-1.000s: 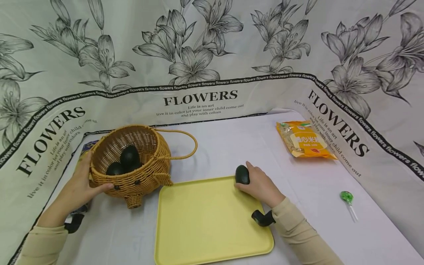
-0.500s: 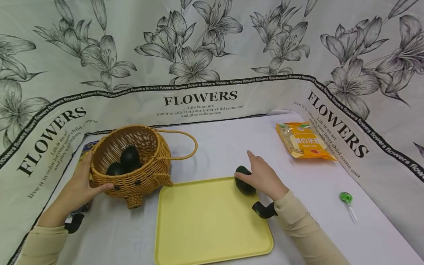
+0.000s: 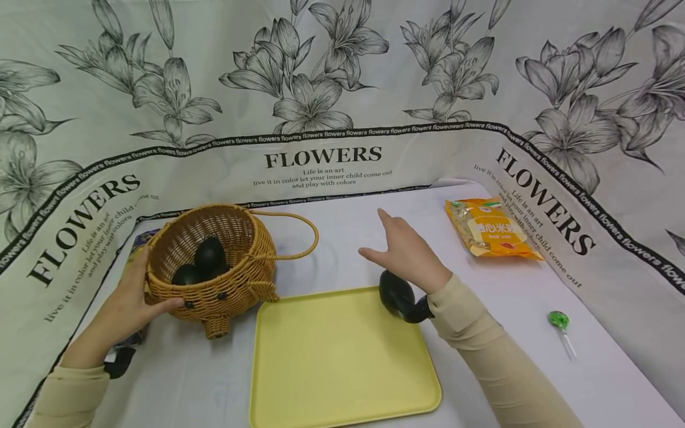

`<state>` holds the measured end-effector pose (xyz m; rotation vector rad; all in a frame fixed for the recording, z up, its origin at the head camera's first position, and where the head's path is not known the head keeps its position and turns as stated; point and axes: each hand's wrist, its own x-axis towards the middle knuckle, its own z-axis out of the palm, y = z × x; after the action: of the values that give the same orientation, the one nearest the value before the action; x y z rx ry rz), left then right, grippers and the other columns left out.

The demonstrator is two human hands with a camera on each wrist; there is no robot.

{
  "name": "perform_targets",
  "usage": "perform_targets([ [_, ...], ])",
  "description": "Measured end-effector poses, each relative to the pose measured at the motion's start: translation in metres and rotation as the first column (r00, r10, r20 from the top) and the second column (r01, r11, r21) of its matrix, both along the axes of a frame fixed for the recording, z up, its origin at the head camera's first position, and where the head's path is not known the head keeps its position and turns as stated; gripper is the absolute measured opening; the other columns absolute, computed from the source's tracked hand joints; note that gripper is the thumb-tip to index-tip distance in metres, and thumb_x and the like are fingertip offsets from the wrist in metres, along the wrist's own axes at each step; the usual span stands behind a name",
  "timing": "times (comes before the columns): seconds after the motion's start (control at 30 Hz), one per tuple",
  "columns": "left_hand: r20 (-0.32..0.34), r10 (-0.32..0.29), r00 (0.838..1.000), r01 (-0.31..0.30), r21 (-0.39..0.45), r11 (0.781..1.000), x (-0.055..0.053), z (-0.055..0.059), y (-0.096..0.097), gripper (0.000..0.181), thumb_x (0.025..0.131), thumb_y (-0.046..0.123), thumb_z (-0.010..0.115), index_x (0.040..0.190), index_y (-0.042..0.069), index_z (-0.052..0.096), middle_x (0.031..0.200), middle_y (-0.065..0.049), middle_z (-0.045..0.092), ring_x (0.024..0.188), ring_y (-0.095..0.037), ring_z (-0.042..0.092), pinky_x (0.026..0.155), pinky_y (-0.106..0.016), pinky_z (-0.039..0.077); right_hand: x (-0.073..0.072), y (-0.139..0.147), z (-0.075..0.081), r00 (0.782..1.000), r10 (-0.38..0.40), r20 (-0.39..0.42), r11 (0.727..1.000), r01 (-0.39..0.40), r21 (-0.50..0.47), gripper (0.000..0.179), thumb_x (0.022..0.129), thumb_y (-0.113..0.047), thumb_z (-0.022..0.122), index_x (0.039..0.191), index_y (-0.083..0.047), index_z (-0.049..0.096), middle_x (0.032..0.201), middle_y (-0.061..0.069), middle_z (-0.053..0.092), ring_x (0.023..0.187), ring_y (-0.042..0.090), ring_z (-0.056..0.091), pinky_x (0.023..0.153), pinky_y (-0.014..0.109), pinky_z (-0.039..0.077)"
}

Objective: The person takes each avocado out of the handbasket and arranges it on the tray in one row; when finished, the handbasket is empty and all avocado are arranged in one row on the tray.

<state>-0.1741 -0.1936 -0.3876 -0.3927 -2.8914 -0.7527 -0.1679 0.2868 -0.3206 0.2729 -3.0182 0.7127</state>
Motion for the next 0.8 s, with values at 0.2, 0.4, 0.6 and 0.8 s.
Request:
perform_targets([
  [0.2,0.008,0.005,1.000,-0.005,-0.009,1.000,0.001,0.000,0.000,0.124,0.074,0.054,0.073,0.151,0.012,-0.015,0.158,-0.021,-0.004,0.139,-0.052,0.015,0.100,-0.072,0.026,-0.010,-0.019,0.022,0.999,0.042,-0.017,0.999,-0.042,0.017,0.091,0.086,-0.047,0.062,0.149,0.001,0.018,0.143,0.025,0.040,0.120,0.037,0.051,0.097,0.051,0.045],
  [0.4,0.022,0.007,1.000,-0.006,-0.008,1.000,0.002,0.000,0.000,0.123,0.075,0.054,0.072,0.151,0.010,-0.015,0.158,-0.022,-0.005,0.140,-0.052,0.013,0.100,-0.072,0.025,-0.016,-0.038,0.043,0.996,0.076,-0.044,0.997,-0.075,0.019,0.090,0.086,-0.047,0.062,0.151,-0.003,0.017,0.146,0.021,0.038,0.122,0.034,0.050,0.099,0.050,0.044],
  [0.6,0.021,0.006,1.000,-0.005,-0.005,1.000,0.002,0.001,0.001,0.123,0.075,0.053,0.072,0.150,0.012,-0.016,0.158,-0.021,-0.005,0.140,-0.052,0.013,0.100,-0.072,0.025,-0.022,-0.058,0.062,0.993,0.106,-0.057,0.994,-0.105,0.010,0.091,0.085,-0.050,0.062,0.151,-0.006,0.017,0.148,0.019,0.037,0.127,0.032,0.046,0.104,0.048,0.041],
  [0.8,0.009,0.003,1.000,-0.003,-0.004,1.000,0.002,0.002,0.002,0.123,0.075,0.053,0.073,0.151,0.013,-0.015,0.158,-0.021,-0.004,0.140,-0.051,0.014,0.100,-0.072,0.026,-0.031,-0.081,0.076,0.987,0.154,-0.049,0.988,-0.153,0.030,0.089,0.087,-0.050,0.060,0.151,-0.004,0.017,0.150,0.018,0.034,0.134,0.032,0.039,0.113,0.046,0.032],
])
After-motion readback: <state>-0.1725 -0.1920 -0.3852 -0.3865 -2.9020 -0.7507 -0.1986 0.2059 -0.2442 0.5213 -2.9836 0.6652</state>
